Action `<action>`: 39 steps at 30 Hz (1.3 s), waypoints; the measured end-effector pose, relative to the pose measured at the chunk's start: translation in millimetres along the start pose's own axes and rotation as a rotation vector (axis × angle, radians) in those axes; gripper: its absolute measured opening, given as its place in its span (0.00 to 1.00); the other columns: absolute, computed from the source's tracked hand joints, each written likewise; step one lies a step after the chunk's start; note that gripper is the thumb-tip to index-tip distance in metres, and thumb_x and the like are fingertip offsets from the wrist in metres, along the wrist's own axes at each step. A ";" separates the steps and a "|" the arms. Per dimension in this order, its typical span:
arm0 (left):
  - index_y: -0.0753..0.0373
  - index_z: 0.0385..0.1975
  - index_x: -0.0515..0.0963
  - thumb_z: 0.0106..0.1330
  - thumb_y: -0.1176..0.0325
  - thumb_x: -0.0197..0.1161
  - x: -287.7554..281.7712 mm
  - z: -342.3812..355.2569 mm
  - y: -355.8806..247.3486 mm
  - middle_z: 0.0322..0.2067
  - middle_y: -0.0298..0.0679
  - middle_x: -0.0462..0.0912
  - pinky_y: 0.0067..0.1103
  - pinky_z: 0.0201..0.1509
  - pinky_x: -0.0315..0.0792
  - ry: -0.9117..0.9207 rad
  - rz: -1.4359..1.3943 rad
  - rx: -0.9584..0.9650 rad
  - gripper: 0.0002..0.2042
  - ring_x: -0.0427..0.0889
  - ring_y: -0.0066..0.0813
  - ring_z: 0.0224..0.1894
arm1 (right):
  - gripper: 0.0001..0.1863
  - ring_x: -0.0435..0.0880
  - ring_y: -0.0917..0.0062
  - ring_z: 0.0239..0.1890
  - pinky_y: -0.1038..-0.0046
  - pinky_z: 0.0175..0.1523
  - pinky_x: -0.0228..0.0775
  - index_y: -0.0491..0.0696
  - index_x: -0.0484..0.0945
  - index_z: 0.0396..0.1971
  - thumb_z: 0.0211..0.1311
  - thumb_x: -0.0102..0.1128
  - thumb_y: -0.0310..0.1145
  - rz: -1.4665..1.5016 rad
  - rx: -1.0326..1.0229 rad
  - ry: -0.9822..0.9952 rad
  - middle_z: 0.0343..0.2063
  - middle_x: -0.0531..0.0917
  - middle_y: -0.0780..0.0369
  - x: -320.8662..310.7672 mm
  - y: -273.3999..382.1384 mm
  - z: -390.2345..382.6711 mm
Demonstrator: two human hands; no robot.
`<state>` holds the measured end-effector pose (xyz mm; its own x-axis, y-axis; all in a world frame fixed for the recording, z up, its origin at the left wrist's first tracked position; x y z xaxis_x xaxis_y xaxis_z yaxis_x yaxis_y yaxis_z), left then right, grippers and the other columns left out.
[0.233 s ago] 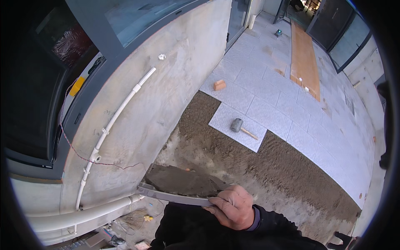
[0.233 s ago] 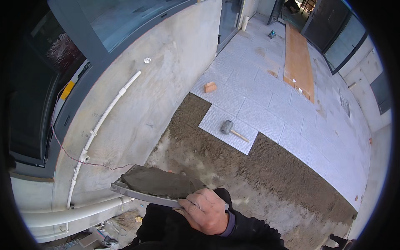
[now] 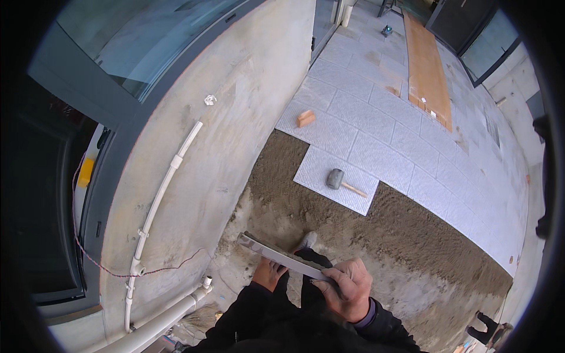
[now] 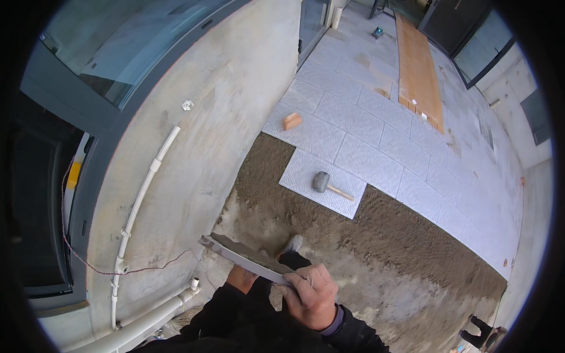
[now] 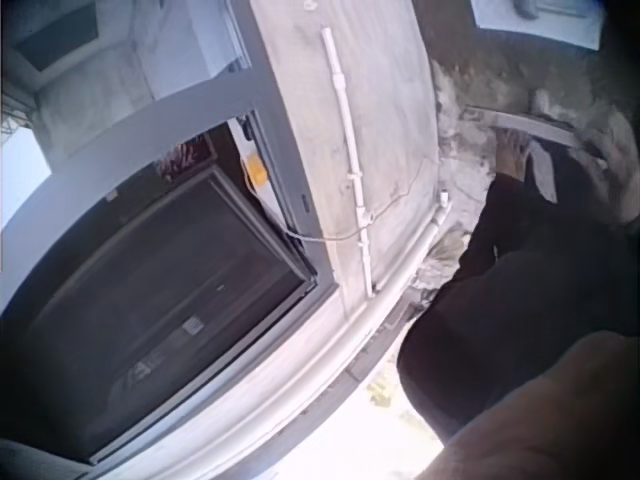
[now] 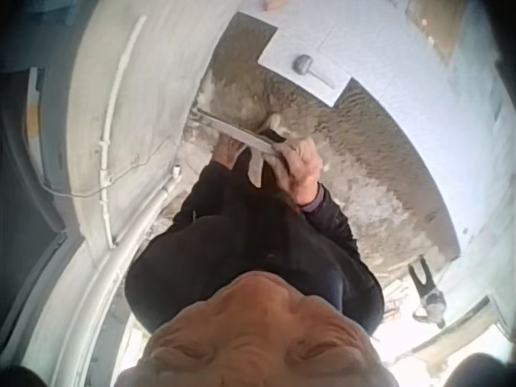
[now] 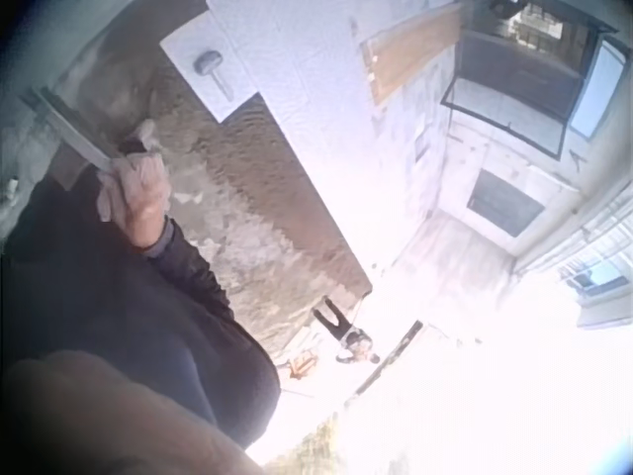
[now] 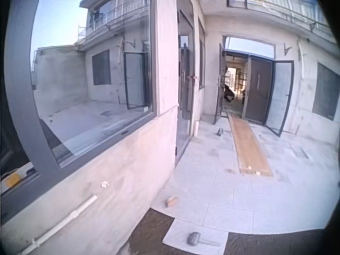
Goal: The person spreads cement on a floor using a trowel, then places a tile and taps it with a rubber mallet to level it. The person repeats this process for multiple tiles, ensuring they are aligned and secure.
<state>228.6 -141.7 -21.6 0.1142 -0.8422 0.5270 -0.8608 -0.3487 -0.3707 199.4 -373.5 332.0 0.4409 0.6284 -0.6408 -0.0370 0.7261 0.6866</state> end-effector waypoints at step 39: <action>0.69 0.42 0.67 0.80 0.38 0.53 -110.1 678.8 -83.0 0.49 0.55 0.78 0.38 0.61 0.81 -0.062 0.247 -0.266 0.31 0.84 0.56 0.60 | 0.35 0.90 0.61 0.34 0.61 0.44 0.80 0.35 0.90 0.37 0.63 0.73 0.61 -0.076 0.515 0.397 0.30 0.90 0.48 578.6 -832.7 280.4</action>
<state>624.1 -299.2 -568.0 -0.0903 -0.9139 0.3958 -0.9641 -0.0195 -0.2649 736.8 -692.7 -514.2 0.0567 0.7077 -0.7042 0.4591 0.6079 0.6478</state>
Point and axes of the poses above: each hand's wrist, its own z-axis towards the middle knuckle, its own x-axis out of the palm, y = z × x, the point moved 6 cm from there along z, towards the middle knuckle
